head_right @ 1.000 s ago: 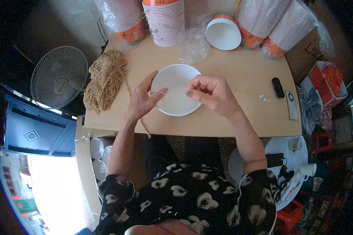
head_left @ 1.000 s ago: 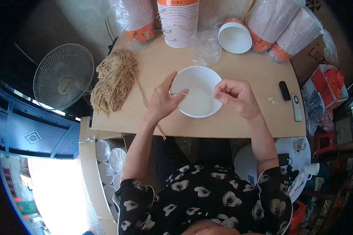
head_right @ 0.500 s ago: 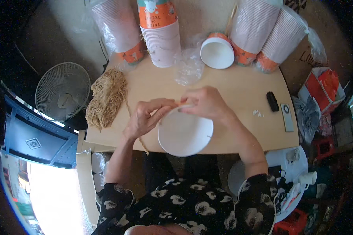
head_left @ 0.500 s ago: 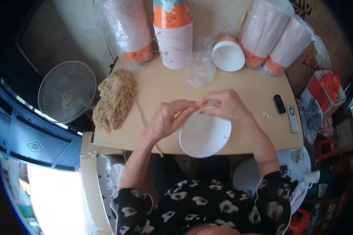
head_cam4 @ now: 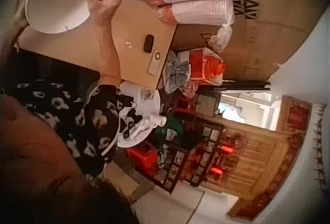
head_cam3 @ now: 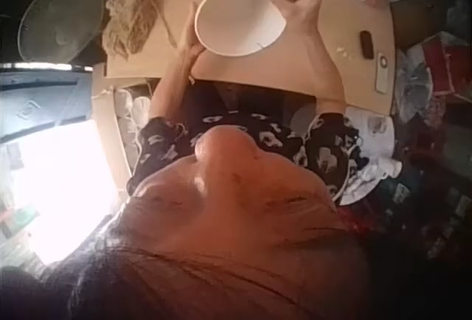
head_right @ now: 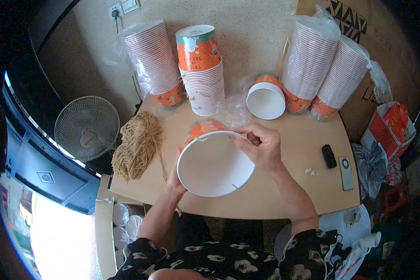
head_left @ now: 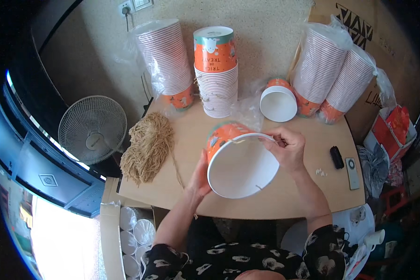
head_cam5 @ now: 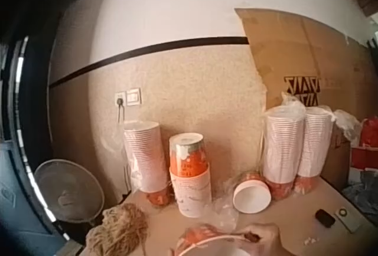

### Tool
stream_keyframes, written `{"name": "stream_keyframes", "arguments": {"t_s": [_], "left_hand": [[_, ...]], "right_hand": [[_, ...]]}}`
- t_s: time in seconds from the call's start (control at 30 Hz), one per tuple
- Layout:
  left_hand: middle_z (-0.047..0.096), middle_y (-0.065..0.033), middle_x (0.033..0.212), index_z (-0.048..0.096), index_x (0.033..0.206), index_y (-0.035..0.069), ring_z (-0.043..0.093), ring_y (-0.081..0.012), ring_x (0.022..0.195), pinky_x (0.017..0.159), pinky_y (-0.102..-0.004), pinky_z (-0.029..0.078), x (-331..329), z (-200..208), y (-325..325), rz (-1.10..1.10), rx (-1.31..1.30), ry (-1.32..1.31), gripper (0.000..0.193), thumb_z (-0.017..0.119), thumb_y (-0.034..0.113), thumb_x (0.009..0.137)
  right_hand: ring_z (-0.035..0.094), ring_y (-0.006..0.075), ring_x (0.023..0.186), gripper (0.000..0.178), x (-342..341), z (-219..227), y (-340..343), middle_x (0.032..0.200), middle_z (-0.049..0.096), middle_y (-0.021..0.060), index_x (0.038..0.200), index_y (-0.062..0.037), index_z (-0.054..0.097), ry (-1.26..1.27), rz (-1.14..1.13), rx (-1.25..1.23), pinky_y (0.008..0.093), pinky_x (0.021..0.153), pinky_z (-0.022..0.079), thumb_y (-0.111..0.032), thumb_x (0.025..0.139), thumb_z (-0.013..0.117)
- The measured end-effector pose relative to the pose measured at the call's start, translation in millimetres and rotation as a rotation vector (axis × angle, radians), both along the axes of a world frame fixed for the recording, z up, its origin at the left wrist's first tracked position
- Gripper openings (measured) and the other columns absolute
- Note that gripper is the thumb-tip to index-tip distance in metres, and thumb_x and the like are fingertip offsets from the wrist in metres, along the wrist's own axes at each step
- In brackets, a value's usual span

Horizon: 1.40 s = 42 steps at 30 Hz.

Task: Threading string through pre-drilled holes in paper buckets to create handles.

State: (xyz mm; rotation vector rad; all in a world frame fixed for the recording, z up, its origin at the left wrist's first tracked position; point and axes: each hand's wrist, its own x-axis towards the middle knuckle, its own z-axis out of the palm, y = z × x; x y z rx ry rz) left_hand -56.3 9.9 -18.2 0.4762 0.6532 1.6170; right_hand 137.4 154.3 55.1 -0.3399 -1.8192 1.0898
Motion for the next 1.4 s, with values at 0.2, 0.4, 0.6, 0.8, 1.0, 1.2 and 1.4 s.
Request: {"name": "stream_keyframes", "arguments": {"t_s": [0.2, 0.4, 0.6, 0.8, 1.0, 1.2, 1.4], "left_hand": [[0.061, -0.0112, 0.133, 0.054, 0.137, -0.001, 0.057, -0.0219, 0.124, 0.11, -0.0406, 0.042, -90, 100, 30, 0.302, 0.396, 0.626, 0.074, 0.087, 0.032, 0.079], [0.06, -0.0129, 0.132, 0.065, 0.127, 0.005, 0.064, -0.022, 0.112, 0.095, -0.0358, 0.054, -133, 251, 92, 0.891, 0.637, 1.552, 0.071, 0.094, 0.031, 0.067], [0.06, -0.0165, 0.13, 0.071, 0.119, 0.006, 0.064, -0.0273, 0.115, 0.091, -0.0358, 0.057, -156, 284, 187, 1.316, 0.648, 1.963, 0.066, 0.095, 0.035, 0.064], [0.059, -0.0218, 0.131, 0.074, 0.115, 0.01, 0.063, -0.0365, 0.112, 0.095, -0.0431, 0.055, -155, 253, 233, 1.349, 0.37, 2.1, 0.07, 0.091, 0.049, 0.059], [0.053, -0.0257, 0.137, 0.066, 0.13, 0.009, 0.05, -0.0392, 0.13, 0.104, -0.044, 0.048, -196, 215, 244, 1.162, 0.377, 1.734, 0.077, 0.075, 0.064, 0.077], [0.057, -0.0211, 0.135, 0.04, 0.149, 0.001, 0.049, -0.0309, 0.133, 0.111, -0.0367, 0.036, -222, 139, 249, 0.768, 0.282, 1.262, 0.073, 0.043, 0.058, 0.103], [0.058, -0.0176, 0.138, 0.049, 0.145, 0.003, 0.053, -0.0272, 0.13, 0.11, -0.0346, 0.038, -216, 100, 261, 0.746, 0.232, 1.205, 0.07, 0.038, 0.059, 0.104]], "right_hand": [[0.048, 0.0025, 0.06, 0.02, -12, 59, 83, 0.07, 0.058, -0.0053, 0.106, 0.0026, 0.072, -0.151, 0.07, 0.003, 0.0213, 0.054, 0.041, -0.005, 0.088, 0.073], [0.067, 0.0158, 0.083, 0.024, -104, 152, 188, 0.095, 0.071, 0.0087, 0.11, 0.002, 0.07, 0.154, 0.218, -0.083, 0.0273, 0.078, 0.053, -0.015, 0.095, 0.066], [0.07, 0.021, 0.096, 0.022, -210, 184, 268, 0.104, 0.073, 0.0118, 0.112, 0.0018, 0.069, 0.179, 0.145, -0.244, 0.0308, 0.08, 0.055, -0.012, 0.096, 0.061], [0.068, 0.0209, 0.095, 0.025, -242, 142, 306, 0.11, 0.07, 0.0095, 0.119, -0.0014, 0.065, 0.095, 0.121, -0.426, 0.0343, 0.083, 0.056, -0.009, 0.098, 0.054], [0.065, 0.0163, 0.093, 0.033, -239, 102, 267, 0.11, 0.068, 0.0055, 0.12, -0.0051, 0.065, 0.129, 0.109, -0.333, 0.0291, 0.074, 0.05, -0.027, 0.102, 0.049], [0.059, 0.0198, 0.114, 0.047, -233, 32, 259, 0.127, 0.065, 0.0072, 0.137, -0.0019, 0.058, 0.048, -0.052, -0.076, 0.0353, 0.096, 0.046, -0.035, 0.105, 0.045], [0.058, 0.0209, 0.124, 0.045, -221, 20, 253, 0.134, 0.064, 0.0133, 0.141, 0.0029, 0.052, -0.026, -0.034, 0.082, 0.0318, 0.105, 0.042, -0.025, 0.106, 0.043]]}}
